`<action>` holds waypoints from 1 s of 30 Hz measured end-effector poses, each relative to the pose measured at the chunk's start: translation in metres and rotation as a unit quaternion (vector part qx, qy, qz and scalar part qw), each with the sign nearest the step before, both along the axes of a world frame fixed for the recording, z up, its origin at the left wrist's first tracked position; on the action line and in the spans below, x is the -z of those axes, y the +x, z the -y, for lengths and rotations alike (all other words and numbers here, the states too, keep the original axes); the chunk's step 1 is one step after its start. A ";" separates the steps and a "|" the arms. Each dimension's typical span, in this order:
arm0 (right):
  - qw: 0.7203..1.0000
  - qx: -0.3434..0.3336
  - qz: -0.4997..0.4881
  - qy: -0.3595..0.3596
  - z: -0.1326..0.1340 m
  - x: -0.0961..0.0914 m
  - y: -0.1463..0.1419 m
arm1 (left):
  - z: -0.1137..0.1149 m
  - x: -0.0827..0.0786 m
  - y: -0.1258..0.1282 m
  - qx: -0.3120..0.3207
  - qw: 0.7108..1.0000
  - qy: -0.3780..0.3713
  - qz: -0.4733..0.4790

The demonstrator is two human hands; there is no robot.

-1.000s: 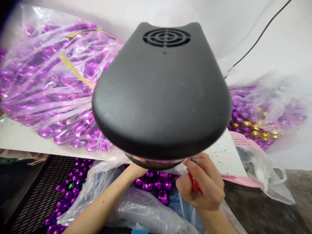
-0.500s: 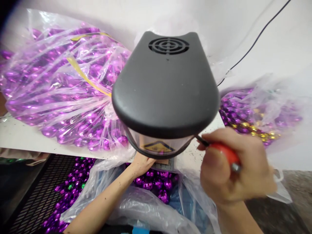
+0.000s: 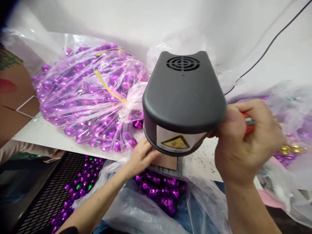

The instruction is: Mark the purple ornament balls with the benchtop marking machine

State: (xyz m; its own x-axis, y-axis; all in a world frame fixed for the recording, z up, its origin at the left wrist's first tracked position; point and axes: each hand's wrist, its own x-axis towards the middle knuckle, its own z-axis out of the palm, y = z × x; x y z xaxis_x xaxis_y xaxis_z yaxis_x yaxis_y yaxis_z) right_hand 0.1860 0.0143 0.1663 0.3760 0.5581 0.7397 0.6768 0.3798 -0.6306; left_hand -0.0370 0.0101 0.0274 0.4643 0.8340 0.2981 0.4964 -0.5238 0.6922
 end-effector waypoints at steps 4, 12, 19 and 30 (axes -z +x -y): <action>0.998 -0.049 -0.039 0.005 -0.019 -0.004 0.005 | -0.065 0.012 -0.004 -0.158 0.975 0.012 -0.157; 1.000 -0.023 -0.017 -0.009 -0.024 -0.005 0.006 | -0.077 0.006 -0.020 -0.176 0.980 -0.084 -0.033; 0.999 -0.011 -0.035 -0.012 -0.024 -0.008 0.004 | -0.032 -0.008 -0.032 0.020 0.712 -0.491 0.501; 0.994 -0.085 -0.069 -0.009 -0.022 -0.009 0.001 | 0.001 0.006 -0.009 0.048 0.564 -0.580 0.586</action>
State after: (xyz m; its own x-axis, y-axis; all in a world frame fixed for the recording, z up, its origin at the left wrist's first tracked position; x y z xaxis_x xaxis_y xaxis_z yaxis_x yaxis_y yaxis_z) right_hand 0.1867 0.0359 0.1754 0.3721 0.6357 0.6764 0.5096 0.4692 -0.7212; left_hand -0.0462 0.0091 0.0215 0.5744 0.7715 -0.2736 -0.6498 0.6330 0.4208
